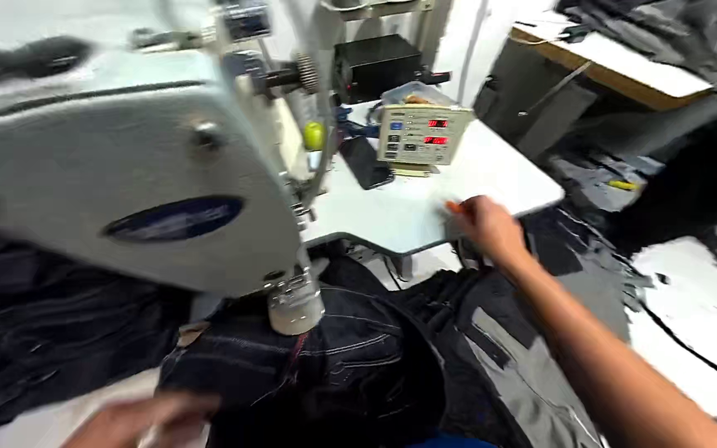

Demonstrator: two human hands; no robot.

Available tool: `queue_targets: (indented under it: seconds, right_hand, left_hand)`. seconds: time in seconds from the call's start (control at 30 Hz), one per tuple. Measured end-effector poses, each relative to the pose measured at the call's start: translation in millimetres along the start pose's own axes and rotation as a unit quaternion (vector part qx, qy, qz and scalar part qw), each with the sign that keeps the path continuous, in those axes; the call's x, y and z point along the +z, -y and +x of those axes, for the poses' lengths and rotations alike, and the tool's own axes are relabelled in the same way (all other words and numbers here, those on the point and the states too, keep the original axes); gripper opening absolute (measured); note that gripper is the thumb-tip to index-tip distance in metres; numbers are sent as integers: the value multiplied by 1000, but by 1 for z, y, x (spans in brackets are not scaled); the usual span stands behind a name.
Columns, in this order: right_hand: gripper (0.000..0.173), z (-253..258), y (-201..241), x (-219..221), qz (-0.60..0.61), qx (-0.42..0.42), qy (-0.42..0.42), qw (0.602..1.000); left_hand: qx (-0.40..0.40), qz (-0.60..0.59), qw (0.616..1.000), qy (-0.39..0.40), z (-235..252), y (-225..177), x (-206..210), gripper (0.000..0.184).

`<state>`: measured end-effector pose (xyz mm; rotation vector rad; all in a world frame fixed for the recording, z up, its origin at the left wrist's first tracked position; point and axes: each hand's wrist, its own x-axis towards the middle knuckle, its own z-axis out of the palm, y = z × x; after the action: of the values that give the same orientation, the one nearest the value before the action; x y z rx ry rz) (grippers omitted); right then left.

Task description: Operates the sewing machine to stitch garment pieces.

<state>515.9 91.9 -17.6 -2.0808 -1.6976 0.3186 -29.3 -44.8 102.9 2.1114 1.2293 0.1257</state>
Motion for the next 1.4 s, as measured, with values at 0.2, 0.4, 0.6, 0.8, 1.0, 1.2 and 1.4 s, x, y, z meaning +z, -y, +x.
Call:
queue_targets:
  seconds: [0.2,0.4,0.6,0.8,1.0,1.2,1.4]
  right_hand:
    - [42,69,-14,11,-38,-91,-49,994]
    - [55,-108,86,30,204,-124,241,941]
    - [39,-140,115,43,355,-261,134,888]
    - [27,-88,149,35,362,-112,199,904]
    - [23,-21,183,87,256,-152,53,953]
    - [45,-107,149,117,291,-231,94,924]
    - [29,-119,167,41,172,-462,-76,867]
  left_hand:
    - [-170,116,979,-4,126,11,22,36]
    - [-137,-22,988,67,150,6,37,33]
    - [-29,22,976,-214,83,7,71,43]
    - [-70,95,895,-431,91,-8,67,47]
    - [20,43,874,-484,211,57,39,25]
    - [154,-264,890,-339,149,36,84,34]
    - [99,-185,906,-367,128,21,58,14]
